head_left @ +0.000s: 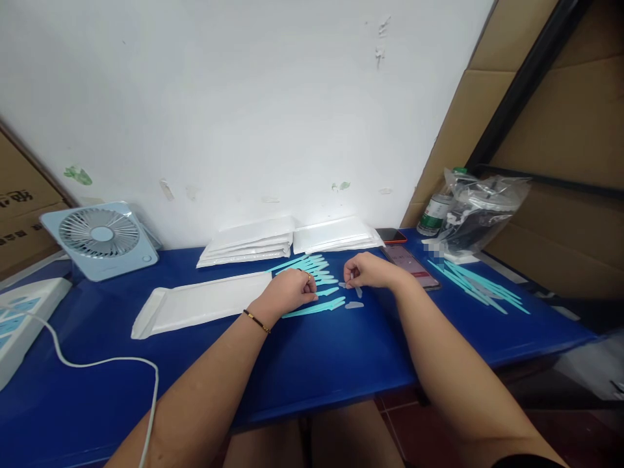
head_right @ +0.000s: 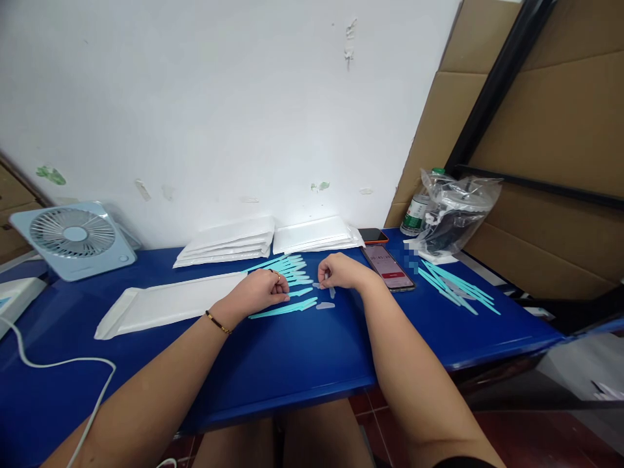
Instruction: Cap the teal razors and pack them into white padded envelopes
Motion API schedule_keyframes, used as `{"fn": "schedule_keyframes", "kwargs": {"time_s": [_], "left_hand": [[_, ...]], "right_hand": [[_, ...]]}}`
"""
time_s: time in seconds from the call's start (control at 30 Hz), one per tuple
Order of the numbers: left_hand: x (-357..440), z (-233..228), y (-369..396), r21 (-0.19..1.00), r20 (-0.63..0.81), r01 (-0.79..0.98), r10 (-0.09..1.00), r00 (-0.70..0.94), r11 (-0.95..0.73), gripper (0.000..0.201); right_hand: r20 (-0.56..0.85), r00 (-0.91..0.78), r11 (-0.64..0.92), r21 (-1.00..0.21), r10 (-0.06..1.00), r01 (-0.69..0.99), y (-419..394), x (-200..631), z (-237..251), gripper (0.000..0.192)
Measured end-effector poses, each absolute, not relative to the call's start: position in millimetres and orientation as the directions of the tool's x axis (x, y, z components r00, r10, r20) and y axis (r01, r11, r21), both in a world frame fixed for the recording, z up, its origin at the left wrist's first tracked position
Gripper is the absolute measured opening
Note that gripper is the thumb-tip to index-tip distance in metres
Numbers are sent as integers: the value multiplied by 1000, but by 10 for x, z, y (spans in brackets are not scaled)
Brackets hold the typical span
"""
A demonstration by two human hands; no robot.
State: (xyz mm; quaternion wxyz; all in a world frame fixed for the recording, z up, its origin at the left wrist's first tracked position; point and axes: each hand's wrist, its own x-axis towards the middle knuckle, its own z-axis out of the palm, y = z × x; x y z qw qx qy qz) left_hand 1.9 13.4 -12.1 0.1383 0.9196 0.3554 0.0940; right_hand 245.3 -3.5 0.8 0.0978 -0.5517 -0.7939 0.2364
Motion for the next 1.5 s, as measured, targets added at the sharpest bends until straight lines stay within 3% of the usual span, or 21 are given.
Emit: {"fn": "schedule_keyframes", "kwargs": {"time_s": [0.2, 0.57, 0.8, 1.1, 1.5], "left_hand": [[48, -144, 158, 276, 113, 621, 666, 737, -734, 20], [37, -152, 167, 244, 124, 645, 683, 719, -724, 20], [69, -172, 177, 213, 141, 664, 695, 705, -717, 20], [25, -155, 193, 193, 139, 663, 689, 711, -723, 20], [76, -199, 204, 191, 122, 674, 698, 705, -714, 19]], "right_hand": [[-16, -413, 350, -503, 910, 790, -38, 2341, -18, 5], [-78, -413, 297, -575, 908, 762, -61, 2393, 8, 7], [29, -449, 390, -544, 893, 743, -28, 2174, -93, 12], [-30, -359, 300, -488, 933, 820, -29, 2458, 1, 9], [29, -450, 396, -529, 892, 750, 13, 2240, -116, 11]]}}
